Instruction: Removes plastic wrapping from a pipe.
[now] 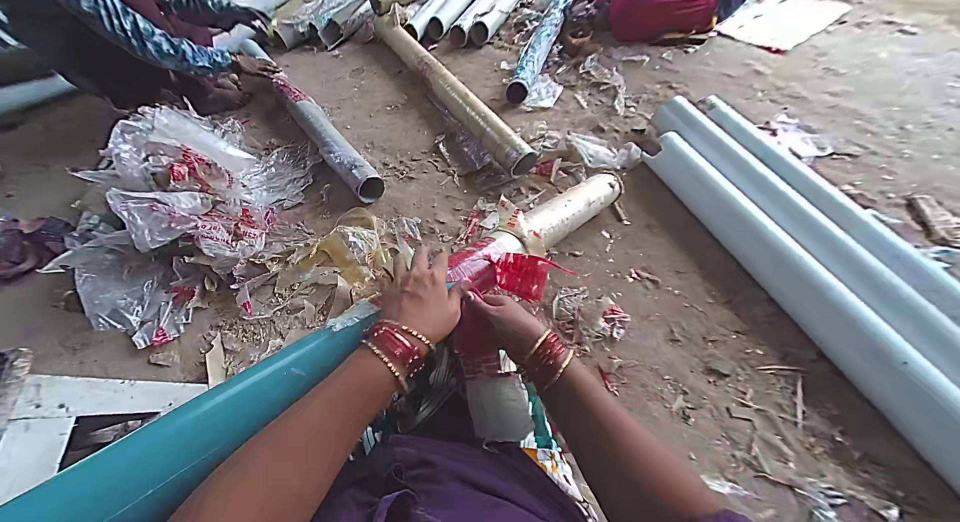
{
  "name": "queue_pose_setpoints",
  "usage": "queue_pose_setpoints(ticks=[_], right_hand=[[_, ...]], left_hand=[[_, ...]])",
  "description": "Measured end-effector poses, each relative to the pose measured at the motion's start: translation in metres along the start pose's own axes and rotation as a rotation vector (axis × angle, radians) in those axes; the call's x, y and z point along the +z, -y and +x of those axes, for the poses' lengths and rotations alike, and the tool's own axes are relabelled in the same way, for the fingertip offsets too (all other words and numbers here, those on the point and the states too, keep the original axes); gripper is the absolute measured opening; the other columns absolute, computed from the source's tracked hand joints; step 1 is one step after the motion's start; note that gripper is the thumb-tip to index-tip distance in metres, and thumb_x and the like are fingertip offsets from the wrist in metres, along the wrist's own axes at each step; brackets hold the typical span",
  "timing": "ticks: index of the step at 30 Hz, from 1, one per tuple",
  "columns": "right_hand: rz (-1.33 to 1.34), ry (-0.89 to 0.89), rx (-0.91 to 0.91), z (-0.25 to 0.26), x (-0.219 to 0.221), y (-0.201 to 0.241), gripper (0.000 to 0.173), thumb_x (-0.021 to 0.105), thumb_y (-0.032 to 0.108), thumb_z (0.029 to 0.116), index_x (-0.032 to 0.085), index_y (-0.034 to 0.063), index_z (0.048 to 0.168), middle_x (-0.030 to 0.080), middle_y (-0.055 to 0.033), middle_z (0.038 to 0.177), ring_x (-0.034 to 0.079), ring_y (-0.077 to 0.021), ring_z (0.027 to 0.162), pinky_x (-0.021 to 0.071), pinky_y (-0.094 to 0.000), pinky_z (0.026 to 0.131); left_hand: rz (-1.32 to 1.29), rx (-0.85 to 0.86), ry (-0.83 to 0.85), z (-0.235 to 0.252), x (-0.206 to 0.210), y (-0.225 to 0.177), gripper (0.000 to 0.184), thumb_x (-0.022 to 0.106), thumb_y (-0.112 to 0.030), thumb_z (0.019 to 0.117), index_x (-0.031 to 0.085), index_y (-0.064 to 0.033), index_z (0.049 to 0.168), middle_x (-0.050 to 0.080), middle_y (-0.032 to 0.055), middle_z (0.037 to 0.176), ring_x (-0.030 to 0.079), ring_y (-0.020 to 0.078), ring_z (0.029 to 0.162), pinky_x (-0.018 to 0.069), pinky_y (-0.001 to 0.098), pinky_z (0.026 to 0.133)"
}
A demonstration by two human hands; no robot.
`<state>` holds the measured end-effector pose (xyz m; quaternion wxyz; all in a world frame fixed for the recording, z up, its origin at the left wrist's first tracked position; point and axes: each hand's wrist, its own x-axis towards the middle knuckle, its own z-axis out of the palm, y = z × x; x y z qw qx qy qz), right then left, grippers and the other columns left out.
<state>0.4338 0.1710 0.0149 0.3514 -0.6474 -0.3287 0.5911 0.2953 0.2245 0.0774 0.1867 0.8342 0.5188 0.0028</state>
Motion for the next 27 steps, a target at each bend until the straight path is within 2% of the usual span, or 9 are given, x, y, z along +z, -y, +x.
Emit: queue_pose_setpoints(ticks=[2,4,7,9,11,15,18,22,27], right_hand=[[0.231,0.008,0.058,0.000,0.002,-0.006,0.032,0.045,0.027,0.1116,0.061,-0.0011,0.115,0.065,-0.0084,0.091,0.065,-0.0134,0.080,0.0562,-0.0315,0.074],[0.321,-0.002,0.089,0.000,0.001,-0.007,0.030,0.046,0.026,0.1112,0.062,0.0003,0.111,0.067,-0.0082,0.088,0.068,-0.0143,0.078,0.0579,-0.0320,0.073],[0.056,-0.101,0.033,0.001,0.003,0.002,0.033,0.047,0.026,0.1114,0.063,-0.0018,0.109,0.061,-0.0091,0.091,0.060,-0.0135,0.081,0.0515,-0.0317,0.077],[-0.248,-0.190,-0.034,0.003,0.007,0.008,0.038,0.045,0.027,0.1120,0.067,-0.0034,0.109,0.066,-0.0161,0.096,0.063,-0.0226,0.089,0.0503,-0.0411,0.085],[-0.422,-0.239,-0.090,0.003,0.007,0.014,0.040,0.043,0.028,0.1126,0.067,-0.0026,0.104,0.066,-0.0171,0.093,0.065,-0.0257,0.088,0.0509,-0.0445,0.084],[-0.670,-0.245,-0.134,-0.012,0.003,0.016,0.039,0.042,0.028,0.1126,0.066,-0.0020,0.104,0.068,-0.0191,0.095,0.068,-0.0310,0.094,0.0521,-0.0486,0.086],[-0.773,-0.272,-0.163,-0.021,0.002,0.014,0.039,0.043,0.029,0.1119,0.065,-0.0013,0.100,0.068,-0.0194,0.092,0.069,-0.0340,0.093,0.0533,-0.0520,0.082],[-0.859,-0.255,-0.163,-0.028,-0.001,0.014,0.039,0.041,0.028,0.1121,0.065,-0.0004,0.103,0.069,-0.0196,0.094,0.070,-0.0353,0.097,0.0532,-0.0535,0.083],[-0.773,-0.259,-0.326,-0.019,-0.018,0.001,0.036,0.048,0.025,0.1101,0.066,-0.0022,0.094,0.065,-0.0183,0.081,0.067,-0.0340,0.081,0.0524,-0.0544,0.075]], left_hand=[[0.041,-0.076,0.086,0.024,0.010,-0.015,0.058,0.048,-0.046,0.1078,0.048,-0.0091,0.153,0.043,0.0213,0.158,0.042,0.0462,0.142,0.0400,0.0682,0.105],[0.092,-0.148,0.188,0.040,0.019,-0.021,0.062,0.041,-0.047,0.1093,0.040,-0.0080,0.157,0.045,0.0256,0.155,0.049,0.0468,0.136,0.0405,0.0675,0.106],[0.111,-0.204,0.242,0.053,0.020,-0.020,0.063,0.034,-0.051,0.1099,0.045,-0.0060,0.153,0.057,0.0268,0.141,0.057,0.0445,0.130,0.0418,0.0679,0.104],[0.043,-0.230,0.247,0.055,0.017,-0.014,0.061,0.032,-0.049,0.1112,0.055,-0.0005,0.141,0.062,0.0287,0.133,0.059,0.0448,0.128,0.0439,0.0668,0.102],[-0.013,-0.261,0.259,0.059,0.010,-0.012,0.063,0.030,-0.048,0.1117,0.060,0.0031,0.135,0.062,0.0291,0.134,0.057,0.0443,0.130,0.0430,0.0661,0.104],[0.046,-0.324,0.244,0.060,0.014,-0.019,0.070,0.028,-0.056,0.1097,0.059,0.0007,0.137,0.061,0.0267,0.137,0.057,0.0425,0.132,0.0415,0.0674,0.105],[0.084,-0.331,0.239,0.056,0.017,-0.023,0.073,0.026,-0.058,0.1092,0.058,0.0017,0.137,0.062,0.0267,0.136,0.058,0.0422,0.131,0.0424,0.0666,0.104],[0.070,-0.324,0.231,0.056,0.021,-0.022,0.076,0.025,-0.060,0.1085,0.059,0.0022,0.136,0.062,0.0269,0.135,0.058,0.0420,0.130,0.0434,0.0663,0.104],[0.029,-0.309,0.267,0.059,0.013,-0.016,0.077,0.025,-0.059,0.1088,0.062,0.0050,0.131,0.062,0.0278,0.135,0.058,0.0422,0.131,0.0441,0.0641,0.104]])
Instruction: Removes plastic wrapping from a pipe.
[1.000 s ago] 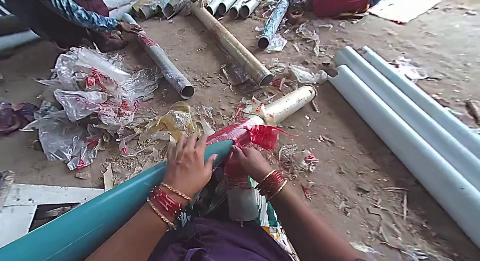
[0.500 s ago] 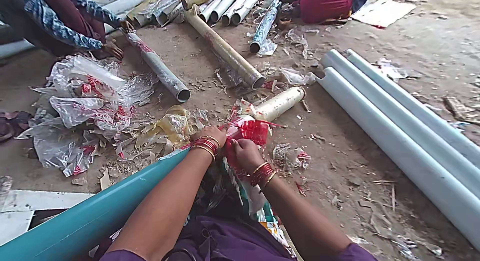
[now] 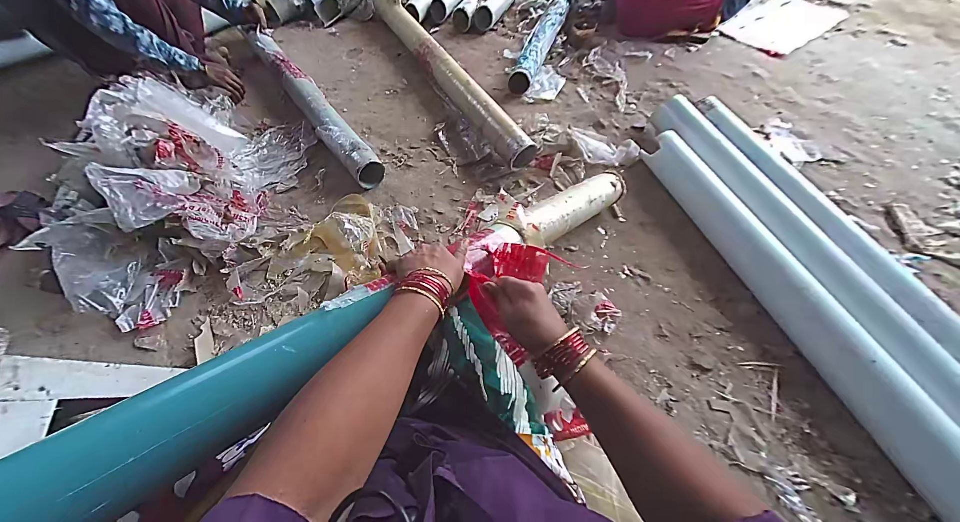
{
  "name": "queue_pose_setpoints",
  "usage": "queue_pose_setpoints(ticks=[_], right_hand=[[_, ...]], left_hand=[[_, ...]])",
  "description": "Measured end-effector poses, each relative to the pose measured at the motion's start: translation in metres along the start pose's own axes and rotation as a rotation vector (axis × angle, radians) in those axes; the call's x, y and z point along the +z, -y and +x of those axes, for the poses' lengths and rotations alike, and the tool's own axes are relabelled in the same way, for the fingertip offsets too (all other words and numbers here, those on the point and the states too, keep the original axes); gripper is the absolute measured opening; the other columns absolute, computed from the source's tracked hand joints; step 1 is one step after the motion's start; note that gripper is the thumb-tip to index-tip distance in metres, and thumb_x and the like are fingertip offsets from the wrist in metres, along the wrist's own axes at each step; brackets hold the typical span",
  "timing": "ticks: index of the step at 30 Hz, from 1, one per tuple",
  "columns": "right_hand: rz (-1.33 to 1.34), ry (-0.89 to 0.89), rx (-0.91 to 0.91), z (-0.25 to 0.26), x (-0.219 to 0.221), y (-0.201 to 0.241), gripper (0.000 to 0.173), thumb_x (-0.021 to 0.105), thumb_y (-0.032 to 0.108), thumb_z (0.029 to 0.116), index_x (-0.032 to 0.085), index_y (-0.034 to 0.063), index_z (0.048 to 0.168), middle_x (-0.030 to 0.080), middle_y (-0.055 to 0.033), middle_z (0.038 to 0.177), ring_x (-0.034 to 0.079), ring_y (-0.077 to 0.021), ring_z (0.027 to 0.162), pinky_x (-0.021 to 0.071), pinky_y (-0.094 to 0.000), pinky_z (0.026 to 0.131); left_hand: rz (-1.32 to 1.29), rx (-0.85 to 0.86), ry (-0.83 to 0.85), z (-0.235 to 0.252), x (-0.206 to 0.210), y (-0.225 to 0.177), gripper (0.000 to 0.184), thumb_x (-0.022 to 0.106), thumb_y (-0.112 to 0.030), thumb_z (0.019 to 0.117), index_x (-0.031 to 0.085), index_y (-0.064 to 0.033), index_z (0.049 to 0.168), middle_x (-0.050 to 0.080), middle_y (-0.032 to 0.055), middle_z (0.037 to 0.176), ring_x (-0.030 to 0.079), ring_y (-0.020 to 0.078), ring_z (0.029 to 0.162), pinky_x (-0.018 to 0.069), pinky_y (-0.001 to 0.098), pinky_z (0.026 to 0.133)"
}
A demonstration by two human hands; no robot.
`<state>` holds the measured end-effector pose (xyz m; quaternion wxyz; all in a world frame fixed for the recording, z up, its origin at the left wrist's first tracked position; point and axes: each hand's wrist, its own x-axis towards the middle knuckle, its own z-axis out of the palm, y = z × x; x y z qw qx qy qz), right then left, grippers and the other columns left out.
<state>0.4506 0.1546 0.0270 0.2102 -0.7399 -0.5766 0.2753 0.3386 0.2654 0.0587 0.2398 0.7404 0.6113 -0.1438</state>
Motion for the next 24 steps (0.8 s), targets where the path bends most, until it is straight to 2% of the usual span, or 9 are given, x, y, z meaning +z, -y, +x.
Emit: queue_pose_setpoints(ticks=[7,10,13,16,17,19,21,22,24], right_hand=[[-0.091,0.143,-0.341,0.051,-0.028,-0.037,0.035,0.050,0.022,0.1095,0.065,0.0009,0.087,0.061,-0.0119,0.072,0.062,-0.0264,0.070,0.0484,-0.0484,0.066],[-0.286,0.139,-0.334,0.068,-0.042,-0.031,0.036,0.051,0.029,0.1078,0.070,0.0033,0.091,0.069,-0.0177,0.080,0.069,-0.0387,0.081,0.0494,-0.0624,0.068],[-0.428,0.003,-0.344,0.078,-0.038,-0.021,0.034,0.056,0.031,0.1047,0.069,0.0026,0.090,0.069,-0.0217,0.079,0.070,-0.0457,0.080,0.0485,-0.0655,0.063],[-0.529,-0.297,-0.418,0.074,-0.015,-0.004,0.028,0.057,0.023,0.1044,0.073,0.0015,0.115,0.070,-0.0298,0.092,0.069,-0.0514,0.094,0.0521,-0.0655,0.081],[-0.556,-0.424,-0.490,0.070,-0.003,0.006,0.028,0.057,0.017,0.1034,0.072,0.0037,0.122,0.069,-0.0302,0.095,0.068,-0.0518,0.097,0.0509,-0.0642,0.086],[-0.571,-0.593,-0.703,0.055,0.024,0.026,0.029,0.058,0.004,0.0941,0.073,0.0076,0.118,0.069,-0.0264,0.112,0.065,-0.0495,0.109,0.0482,-0.0626,0.094],[-0.506,-0.553,-0.910,0.041,0.042,0.042,0.030,0.058,0.003,0.0904,0.073,0.0119,0.115,0.065,-0.0181,0.137,0.054,-0.0422,0.133,0.0366,-0.0592,0.106],[-0.443,-0.461,-1.005,0.038,0.049,0.047,0.031,0.059,0.004,0.0888,0.073,0.0102,0.115,0.065,-0.0148,0.140,0.052,-0.0379,0.137,0.0358,-0.0567,0.107],[-0.328,-0.251,-1.108,0.044,0.058,0.052,0.033,0.063,0.011,0.0834,0.072,0.0035,0.115,0.068,-0.0165,0.130,0.061,-0.0356,0.126,0.0483,-0.0548,0.098]], left_hand=[[-0.021,0.062,0.084,0.011,-0.013,0.009,0.077,0.025,-0.057,0.1100,0.063,0.0075,0.128,0.060,0.0296,0.137,0.055,0.0422,0.134,0.0407,0.0640,0.108],[-0.060,0.173,-0.004,0.004,-0.014,0.036,0.069,0.041,-0.055,0.1079,0.056,0.0032,0.141,0.056,0.0270,0.144,0.050,0.0422,0.139,0.0378,0.0638,0.112],[0.030,0.080,-0.191,-0.035,-0.007,0.081,0.079,0.049,-0.064,0.1009,0.048,-0.0037,0.152,0.049,0.0267,0.151,0.043,0.0501,0.140,0.0380,0.0738,0.103],[0.109,-0.051,-0.243,-0.057,-0.009,0.111,0.090,0.041,-0.072,0.0993,0.037,-0.0034,0.158,0.051,0.0332,0.146,0.050,0.0547,0.132,0.0396,0.0732,0.101],[0.126,-0.068,-0.221,-0.057,-0.014,0.115,0.089,0.036,-0.072,0.1004,0.041,-0.0020,0.155,0.058,0.0336,0.137,0.057,0.0536,0.126,0.0419,0.0719,0.099],[0.102,-0.083,-0.076,-0.050,-0.028,0.117,0.086,0.028,-0.071,0.1028,0.052,-0.0021,0.148,0.062,0.0315,0.132,0.059,0.0504,0.125,0.0427,0.0709,0.100],[0.046,-0.064,-0.005,-0.042,-0.039,0.116,0.083,0.027,-0.068,0.1045,0.058,0.0004,0.141,0.061,0.0316,0.135,0.056,0.0496,0.129,0.0401,0.0710,0.103],[0.043,-0.058,-0.004,-0.039,-0.040,0.116,0.082,0.028,-0.067,0.1050,0.060,0.0010,0.138,0.062,0.0310,0.134,0.057,0.0490,0.129,0.0406,0.0708,0.102],[0.056,-0.058,0.005,-0.037,-0.041,0.115,0.080,0.027,-0.065,0.1059,0.061,0.0006,0.135,0.063,0.0289,0.133,0.057,0.0461,0.129,0.0417,0.0689,0.103]])
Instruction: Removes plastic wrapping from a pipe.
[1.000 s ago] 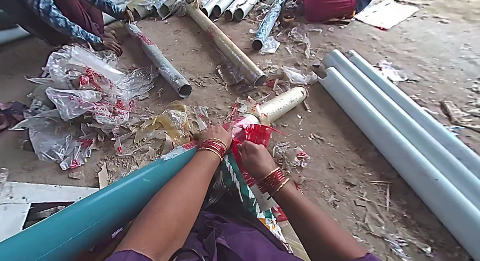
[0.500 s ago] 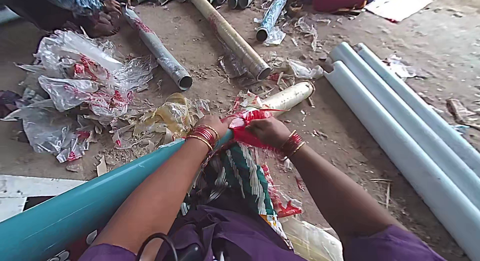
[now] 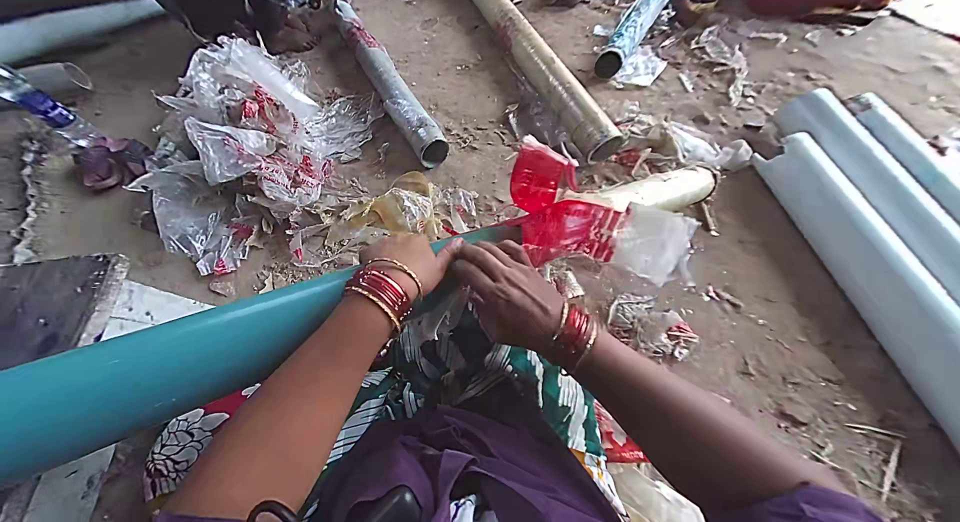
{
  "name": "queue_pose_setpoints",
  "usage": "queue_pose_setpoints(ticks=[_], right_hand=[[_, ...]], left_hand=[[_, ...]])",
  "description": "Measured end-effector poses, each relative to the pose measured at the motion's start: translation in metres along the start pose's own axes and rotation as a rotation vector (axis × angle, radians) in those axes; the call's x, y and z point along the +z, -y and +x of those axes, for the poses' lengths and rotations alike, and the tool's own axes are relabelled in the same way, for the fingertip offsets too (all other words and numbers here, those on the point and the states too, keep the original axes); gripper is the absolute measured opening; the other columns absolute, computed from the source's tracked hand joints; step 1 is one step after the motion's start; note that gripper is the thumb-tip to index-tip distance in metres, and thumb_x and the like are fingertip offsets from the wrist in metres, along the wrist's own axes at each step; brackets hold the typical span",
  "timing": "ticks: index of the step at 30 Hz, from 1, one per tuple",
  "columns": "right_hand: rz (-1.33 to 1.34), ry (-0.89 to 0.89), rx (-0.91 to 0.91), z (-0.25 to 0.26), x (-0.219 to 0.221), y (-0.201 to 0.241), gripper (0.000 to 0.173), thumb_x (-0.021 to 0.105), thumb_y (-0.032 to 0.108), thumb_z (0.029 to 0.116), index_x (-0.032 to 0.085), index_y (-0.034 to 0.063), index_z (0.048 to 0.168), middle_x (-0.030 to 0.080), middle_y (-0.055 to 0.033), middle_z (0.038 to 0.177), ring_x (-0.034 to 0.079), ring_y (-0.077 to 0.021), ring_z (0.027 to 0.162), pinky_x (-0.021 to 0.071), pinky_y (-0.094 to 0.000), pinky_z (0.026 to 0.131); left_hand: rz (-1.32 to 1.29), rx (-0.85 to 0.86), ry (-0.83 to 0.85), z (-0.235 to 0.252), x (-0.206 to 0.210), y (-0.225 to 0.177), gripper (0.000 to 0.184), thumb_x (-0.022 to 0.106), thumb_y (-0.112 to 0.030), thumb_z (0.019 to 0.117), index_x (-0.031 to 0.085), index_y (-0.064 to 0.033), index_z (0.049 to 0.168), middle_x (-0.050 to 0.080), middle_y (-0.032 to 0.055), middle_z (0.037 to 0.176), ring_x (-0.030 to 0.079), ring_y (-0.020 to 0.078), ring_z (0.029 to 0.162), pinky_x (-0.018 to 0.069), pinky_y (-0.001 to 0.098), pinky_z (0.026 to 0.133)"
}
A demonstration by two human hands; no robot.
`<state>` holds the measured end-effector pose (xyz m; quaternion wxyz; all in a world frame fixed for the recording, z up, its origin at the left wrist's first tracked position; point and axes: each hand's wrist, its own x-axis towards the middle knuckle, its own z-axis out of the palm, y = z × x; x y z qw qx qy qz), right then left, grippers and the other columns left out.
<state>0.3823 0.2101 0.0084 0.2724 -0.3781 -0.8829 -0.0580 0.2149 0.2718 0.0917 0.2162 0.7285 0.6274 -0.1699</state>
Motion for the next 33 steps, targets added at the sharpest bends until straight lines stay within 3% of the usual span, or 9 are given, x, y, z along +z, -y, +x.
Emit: queue_pose_setpoints(ticks=[4,8,12,17,21,22,25,27,33], right_hand=[[0.187,0.004,-0.035,0.010,0.007,-0.020,0.018,0.073,0.015,0.0832,0.071,0.0004,0.095,0.071,-0.0175,0.096,0.069,-0.0369,0.095,0.0560,-0.0506,0.080],[0.273,0.090,-0.060,0.023,0.001,-0.028,0.002,0.071,-0.003,0.0809,0.070,-0.0011,0.082,0.070,-0.0177,0.085,0.071,-0.0350,0.088,0.0578,-0.0466,0.083],[0.249,0.122,-0.132,0.025,-0.003,-0.029,0.009,0.068,-0.005,0.0836,0.065,-0.0023,0.076,0.065,-0.0166,0.076,0.068,-0.0339,0.079,0.0567,-0.0443,0.075],[0.107,0.011,-0.068,0.008,-0.001,-0.016,0.010,0.061,-0.004,0.0887,0.069,-0.0030,0.084,0.069,-0.0192,0.085,0.070,-0.0370,0.086,0.0582,-0.0473,0.076],[0.068,0.026,-0.130,0.007,0.002,-0.003,0.024,0.060,0.008,0.0934,0.073,0.0006,0.111,0.069,-0.0210,0.118,0.065,-0.0404,0.116,0.0528,-0.0540,0.097],[0.066,0.024,-0.170,0.009,0.005,0.002,0.024,0.058,0.009,0.0935,0.072,0.0018,0.112,0.070,-0.0197,0.119,0.067,-0.0385,0.115,0.0532,-0.0532,0.097],[0.159,-0.045,-0.224,0.017,0.018,0.010,0.011,0.061,0.004,0.0883,0.071,0.0046,0.085,0.071,-0.0124,0.091,0.069,-0.0314,0.090,0.0526,-0.0487,0.078],[0.247,-0.089,-0.238,0.020,0.018,0.009,0.017,0.060,0.001,0.0848,0.069,0.0053,0.072,0.067,-0.0101,0.078,0.066,-0.0291,0.080,0.0506,-0.0442,0.070],[0.223,-0.134,-0.189,-0.006,0.005,-0.003,0.021,0.058,-0.004,0.0835,0.075,0.0047,0.075,0.068,-0.0094,0.077,0.066,-0.0269,0.083,0.0515,-0.0401,0.077]], left_hand=[[-0.014,0.004,0.009,0.003,-0.002,0.000,0.080,0.028,-0.064,0.1062,0.065,0.0029,0.127,0.064,0.0296,0.130,0.059,0.0460,0.127,0.0430,0.0684,0.101],[-0.027,0.007,0.017,0.003,-0.005,0.001,0.079,0.030,-0.064,0.1061,0.066,0.0045,0.122,0.064,0.0297,0.128,0.059,0.0452,0.127,0.0435,0.0670,0.101],[-0.036,0.026,0.016,0.004,-0.006,0.003,0.080,0.031,-0.065,0.1058,0.067,0.0055,0.122,0.063,0.0289,0.131,0.057,0.0440,0.129,0.0430,0.0664,0.103],[-0.089,0.039,0.011,0.004,-0.008,0.005,0.080,0.034,-0.063,0.1058,0.067,0.0077,0.120,0.062,0.0302,0.131,0.057,0.0445,0.129,0.0424,0.0668,0.103],[-0.111,0.060,0.031,0.002,-0.013,0.004,0.079,0.033,-0.060,0.1077,0.067,0.0099,0.119,0.062,0.0317,0.130,0.057,0.0454,0.130,0.0407,0.0659,0.106],[-0.107,0.060,0.035,0.002,-0.013,0.003,0.079,0.032,-0.060,0.1078,0.066,0.0099,0.119,0.062,0.0315,0.130,0.057,0.0453,0.130,0.0408,0.0655,0.106],[-0.111,0.060,0.038,0.004,-0.013,0.004,0.078,0.033,-0.060,0.1076,0.067,0.0082,0.121,0.062,0.0304,0.132,0.056,0.0444,0.131,0.0400,0.0653,0.107],[-0.152,0.063,0.027,0.005,-0.015,0.006,0.075,0.035,-0.059,0.1077,0.065,0.0078,0.125,0.061,0.0313,0.133,0.055,0.0453,0.132,0.0388,0.0661,0.108],[-0.295,0.047,0.103,0.011,-0.022,0.003,0.070,0.035,-0.049,0.1111,0.056,0.0136,0.134,0.054,0.0333,0.142,0.049,0.0434,0.139,0.0330,0.0610,0.115]])
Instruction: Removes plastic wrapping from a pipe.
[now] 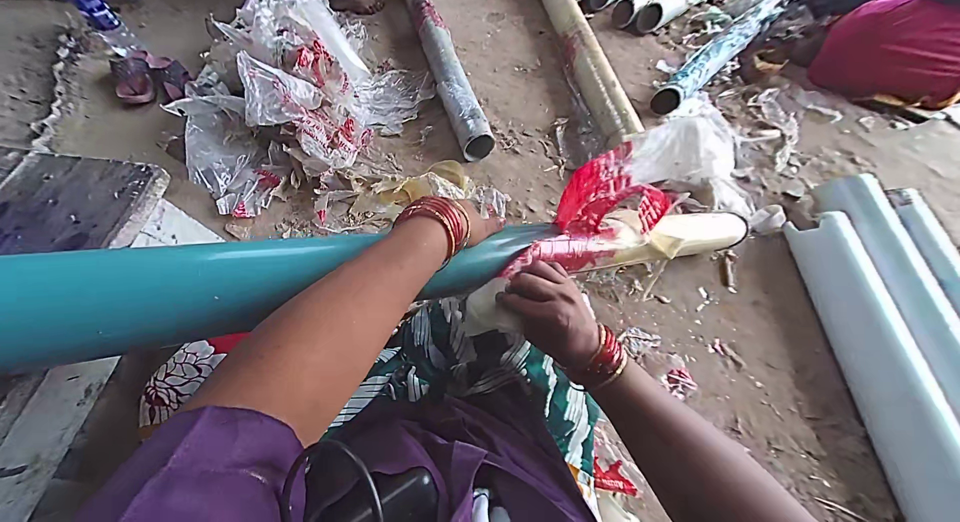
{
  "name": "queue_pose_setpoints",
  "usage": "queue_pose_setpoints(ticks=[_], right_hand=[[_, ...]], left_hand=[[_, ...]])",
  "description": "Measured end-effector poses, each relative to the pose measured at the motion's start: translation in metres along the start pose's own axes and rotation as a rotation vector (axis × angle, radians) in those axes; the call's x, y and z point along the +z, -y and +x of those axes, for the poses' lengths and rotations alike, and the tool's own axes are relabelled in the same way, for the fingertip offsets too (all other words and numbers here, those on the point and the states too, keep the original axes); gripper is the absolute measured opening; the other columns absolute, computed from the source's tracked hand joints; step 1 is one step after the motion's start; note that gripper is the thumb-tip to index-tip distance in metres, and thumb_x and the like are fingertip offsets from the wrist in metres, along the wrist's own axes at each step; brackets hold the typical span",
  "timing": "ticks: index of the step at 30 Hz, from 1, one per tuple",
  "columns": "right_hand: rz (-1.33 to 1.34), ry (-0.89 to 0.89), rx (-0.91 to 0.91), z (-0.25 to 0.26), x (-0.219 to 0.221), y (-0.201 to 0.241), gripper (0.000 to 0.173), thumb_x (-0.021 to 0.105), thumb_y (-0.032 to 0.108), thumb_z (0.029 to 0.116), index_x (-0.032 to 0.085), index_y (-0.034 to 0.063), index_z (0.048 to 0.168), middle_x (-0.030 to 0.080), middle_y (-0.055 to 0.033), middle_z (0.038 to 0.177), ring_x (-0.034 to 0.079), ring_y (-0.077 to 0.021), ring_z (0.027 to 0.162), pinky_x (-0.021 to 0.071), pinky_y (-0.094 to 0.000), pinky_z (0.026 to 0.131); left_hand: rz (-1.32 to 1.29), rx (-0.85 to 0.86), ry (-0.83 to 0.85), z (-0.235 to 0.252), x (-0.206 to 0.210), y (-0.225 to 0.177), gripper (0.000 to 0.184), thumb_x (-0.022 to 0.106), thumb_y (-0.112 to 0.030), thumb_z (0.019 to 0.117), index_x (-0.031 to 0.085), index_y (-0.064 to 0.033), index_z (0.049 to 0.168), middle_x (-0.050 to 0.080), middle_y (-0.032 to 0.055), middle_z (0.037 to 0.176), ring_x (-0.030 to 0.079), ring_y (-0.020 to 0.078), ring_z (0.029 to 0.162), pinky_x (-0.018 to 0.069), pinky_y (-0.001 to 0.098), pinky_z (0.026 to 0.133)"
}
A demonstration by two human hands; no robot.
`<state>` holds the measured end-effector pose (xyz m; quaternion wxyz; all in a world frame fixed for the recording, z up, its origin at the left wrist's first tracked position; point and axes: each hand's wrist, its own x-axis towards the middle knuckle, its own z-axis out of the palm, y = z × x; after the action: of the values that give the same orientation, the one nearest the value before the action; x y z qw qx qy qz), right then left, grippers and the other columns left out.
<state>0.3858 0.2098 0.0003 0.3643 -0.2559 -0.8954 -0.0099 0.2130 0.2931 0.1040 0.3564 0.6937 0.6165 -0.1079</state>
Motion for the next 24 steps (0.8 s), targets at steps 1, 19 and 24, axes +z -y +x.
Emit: queue_pose_setpoints(ticks=[1,19,24], right_hand=[[0.006,-0.025,0.020,-0.008,-0.003,-0.001,0.020,0.059,-0.003,0.0850,0.077,0.0051,0.078,0.070,-0.0094,0.079,0.068,-0.0258,0.086,0.0529,-0.0380,0.080],[0.682,0.392,1.345,0.021,-0.030,0.034,0.071,0.025,0.061,0.1081,0.060,0.0050,0.081,0.057,-0.0029,0.067,0.061,-0.0153,0.062,0.0534,-0.0388,0.063],[0.780,0.477,1.491,0.032,-0.024,0.021,0.068,0.043,0.063,0.1046,0.063,-0.0021,0.102,0.063,-0.0128,0.087,0.062,-0.0206,0.073,0.0520,-0.0411,0.067]], left_hand=[[-0.024,-0.002,0.010,0.004,0.002,0.000,0.069,0.036,-0.049,0.1109,0.052,0.0131,0.139,0.052,0.0328,0.144,0.048,0.0421,0.140,0.0333,0.0590,0.116],[0.398,0.380,-0.239,-0.029,0.060,0.010,0.052,0.053,-0.033,0.1072,0.046,-0.0180,0.157,0.046,0.0082,0.160,0.046,0.0400,0.142,0.0392,0.0667,0.106],[0.607,0.363,-0.360,-0.054,0.091,0.016,0.090,0.081,-0.032,0.0798,0.043,0.0094,0.150,0.029,0.0303,0.164,0.028,0.0527,0.150,0.0281,0.0681,0.115]])
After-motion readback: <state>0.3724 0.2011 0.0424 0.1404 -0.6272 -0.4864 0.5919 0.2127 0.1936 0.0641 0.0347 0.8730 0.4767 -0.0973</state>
